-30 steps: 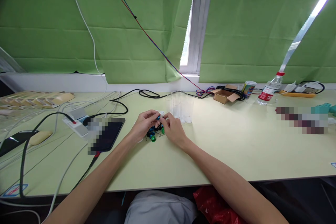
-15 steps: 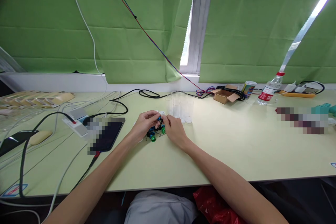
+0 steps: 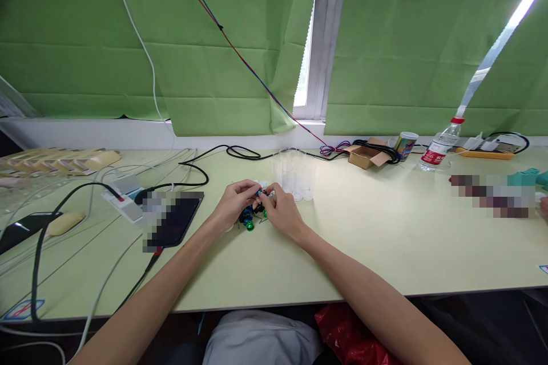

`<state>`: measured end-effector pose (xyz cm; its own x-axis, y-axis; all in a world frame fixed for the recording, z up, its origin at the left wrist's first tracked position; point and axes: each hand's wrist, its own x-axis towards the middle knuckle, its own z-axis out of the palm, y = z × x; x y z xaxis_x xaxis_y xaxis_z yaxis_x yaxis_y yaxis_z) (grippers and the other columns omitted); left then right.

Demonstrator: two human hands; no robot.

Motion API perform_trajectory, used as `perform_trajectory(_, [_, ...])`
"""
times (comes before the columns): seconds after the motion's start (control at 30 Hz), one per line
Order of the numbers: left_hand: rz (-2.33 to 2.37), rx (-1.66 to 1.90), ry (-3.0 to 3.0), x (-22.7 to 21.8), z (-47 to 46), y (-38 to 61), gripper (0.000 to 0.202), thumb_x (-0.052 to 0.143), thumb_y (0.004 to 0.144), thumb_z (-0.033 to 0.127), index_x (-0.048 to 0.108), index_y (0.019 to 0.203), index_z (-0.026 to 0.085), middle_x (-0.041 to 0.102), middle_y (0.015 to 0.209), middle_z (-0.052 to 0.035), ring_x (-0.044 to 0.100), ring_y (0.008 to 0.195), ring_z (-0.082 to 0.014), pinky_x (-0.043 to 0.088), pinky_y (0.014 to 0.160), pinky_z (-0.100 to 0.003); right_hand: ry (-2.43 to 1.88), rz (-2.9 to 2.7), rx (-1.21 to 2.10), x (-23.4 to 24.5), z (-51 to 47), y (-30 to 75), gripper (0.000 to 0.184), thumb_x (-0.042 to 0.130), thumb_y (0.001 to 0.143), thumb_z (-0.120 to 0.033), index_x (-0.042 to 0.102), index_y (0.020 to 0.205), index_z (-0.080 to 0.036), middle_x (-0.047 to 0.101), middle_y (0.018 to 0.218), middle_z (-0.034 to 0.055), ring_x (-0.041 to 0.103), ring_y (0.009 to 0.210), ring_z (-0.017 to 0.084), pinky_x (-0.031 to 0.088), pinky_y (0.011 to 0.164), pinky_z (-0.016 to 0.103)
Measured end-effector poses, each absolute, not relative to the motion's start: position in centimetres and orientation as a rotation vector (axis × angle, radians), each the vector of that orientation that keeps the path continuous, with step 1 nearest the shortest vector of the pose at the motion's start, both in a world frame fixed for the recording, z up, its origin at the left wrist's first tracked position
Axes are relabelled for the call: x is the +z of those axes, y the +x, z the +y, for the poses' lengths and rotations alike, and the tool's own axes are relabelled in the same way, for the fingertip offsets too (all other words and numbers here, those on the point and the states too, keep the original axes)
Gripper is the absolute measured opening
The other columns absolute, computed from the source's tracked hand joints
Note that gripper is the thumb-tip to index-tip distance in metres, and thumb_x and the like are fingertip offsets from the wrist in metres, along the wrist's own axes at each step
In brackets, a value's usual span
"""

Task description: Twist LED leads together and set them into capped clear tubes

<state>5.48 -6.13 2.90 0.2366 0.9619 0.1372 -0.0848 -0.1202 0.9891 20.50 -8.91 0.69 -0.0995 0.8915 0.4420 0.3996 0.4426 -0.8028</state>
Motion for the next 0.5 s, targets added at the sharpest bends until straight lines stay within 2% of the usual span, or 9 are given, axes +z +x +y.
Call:
perform_trajectory(0.2, [0.908,1.126,1.378,2.88,-6.16,5.38,0.028,0.071,0.074,0.044,0.066,0.074,0.016,0.061,0.066,-0.0031,0.053,0.056,-0.0113,0.043,0.057,-0.025,-1.165,-1.695,0.616,0.63,-8.92,20.57,0.032,0.041,0.094,-0.049,0.050,0.079,-0.022,0.042,0.047,-0.0071,0.036,0.043,0.011,0.028,0.049,0.025])
perform_trajectory(0.33, [0.908,1.098,1.397,2.98,-6.22,5.39,0.028,0.070,0.075,0.044,0.066,0.075,0.016,0.060,0.065,-0.0027,0.052,0.055,-0.0110,0.043,0.057,-0.025,-1.188,-1.719,0.548,0.49,-8.64,20.62,0.041,0.038,0.096,-0.048,0.045,0.066,-0.021,0.042,0.049,-0.0047,0.039,0.047,0.012,0.029,0.052,0.026])
perform_trajectory(0.5, [0.907,1.083,1.406,3.17,-6.33,5.42,0.029,0.071,0.073,0.044,0.066,0.074,0.016,0.060,0.064,-0.0026,0.052,0.055,-0.0116,0.043,0.056,-0.026,-1.209,-1.734,0.499,0.55,-8.53,20.63,0.047,0.032,0.098,-0.046,0.046,0.061,-0.020,0.048,0.053,-0.0016,0.040,0.050,0.012,0.029,0.054,0.027])
